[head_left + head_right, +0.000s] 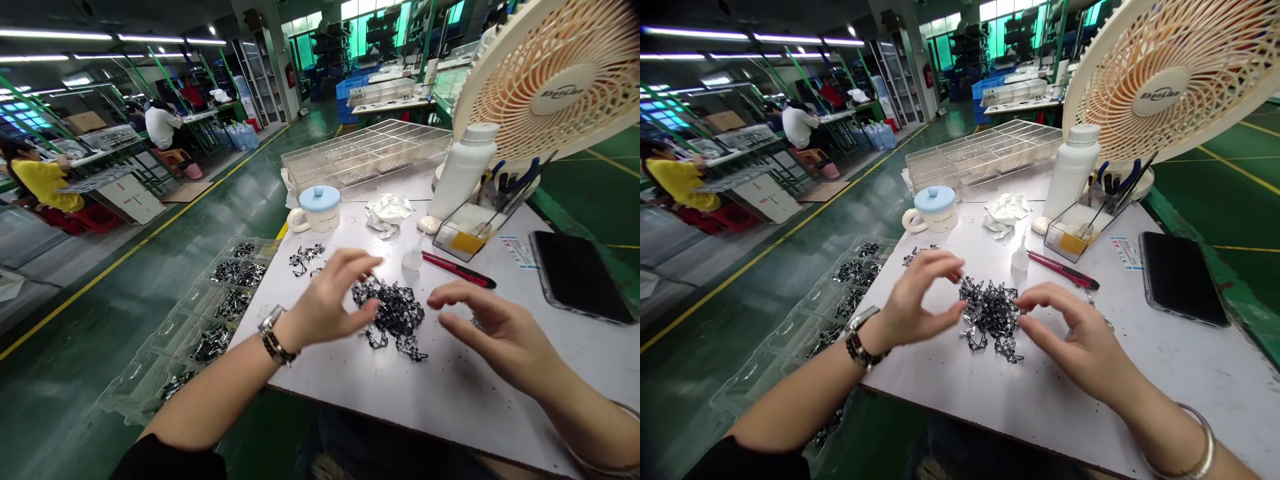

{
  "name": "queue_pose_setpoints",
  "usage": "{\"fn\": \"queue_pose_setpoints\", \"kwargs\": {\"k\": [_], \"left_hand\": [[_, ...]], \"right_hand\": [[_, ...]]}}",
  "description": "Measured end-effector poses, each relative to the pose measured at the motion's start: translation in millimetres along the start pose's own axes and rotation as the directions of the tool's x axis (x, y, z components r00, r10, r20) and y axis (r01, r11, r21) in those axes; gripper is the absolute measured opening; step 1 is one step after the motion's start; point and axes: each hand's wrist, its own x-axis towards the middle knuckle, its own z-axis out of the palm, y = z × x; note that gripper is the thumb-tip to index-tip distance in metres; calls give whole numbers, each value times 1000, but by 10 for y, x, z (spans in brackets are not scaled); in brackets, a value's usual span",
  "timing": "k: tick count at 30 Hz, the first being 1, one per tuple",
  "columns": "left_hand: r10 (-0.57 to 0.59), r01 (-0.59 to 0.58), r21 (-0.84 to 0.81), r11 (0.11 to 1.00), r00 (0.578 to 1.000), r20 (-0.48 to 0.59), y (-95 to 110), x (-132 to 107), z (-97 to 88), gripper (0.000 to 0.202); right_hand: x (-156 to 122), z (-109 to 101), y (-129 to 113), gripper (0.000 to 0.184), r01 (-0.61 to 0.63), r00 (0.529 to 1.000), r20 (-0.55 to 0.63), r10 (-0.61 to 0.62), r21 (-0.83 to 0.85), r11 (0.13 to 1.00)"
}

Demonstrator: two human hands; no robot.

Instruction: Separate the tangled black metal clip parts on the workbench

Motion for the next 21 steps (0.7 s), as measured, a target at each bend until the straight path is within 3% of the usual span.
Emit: {"fn": "queue_pose_setpoints", "kwargs": {"k": [2, 5, 10, 13, 15, 17, 19, 21], "left_hand": [[106, -107, -34, 994, 994, -28, 185, 42, 165, 54], [211, -220, -50, 974, 967, -139, 299, 60, 357, 52], [217, -231, -40, 972, 950, -226, 223, -27, 489, 49], [237, -255, -59, 965, 947, -216, 192, -86, 495, 46], [175, -199, -105, 974, 964, -203, 199, -107, 479, 47], [40, -82, -238, 968, 983, -177, 214, -114, 453, 51], [-137, 80, -426, 901, 985, -105, 222, -115, 425, 50], [-286, 241, -577, 781, 958, 13, 220, -112, 403, 38]], "right_hand": [[-29, 48, -53, 14, -28, 995, 102, 11, 162, 986], [-53, 105, -84, 9, -85, 990, 130, 52, 265, 960], [-59, 153, -77, 6, -180, 980, 126, 152, 262, 948], [-56, 197, -108, 10, -130, 989, 100, 110, 216, 968], [-51, 221, -129, 16, -32, 999, 32, 27, 161, 986], [-46, 227, -134, 21, 57, 998, -27, -55, 98, 994], [-46, 217, -122, 23, 84, 996, -42, -81, 67, 994], [-50, 200, -104, 23, 59, 998, -28, -57, 73, 996]]}}
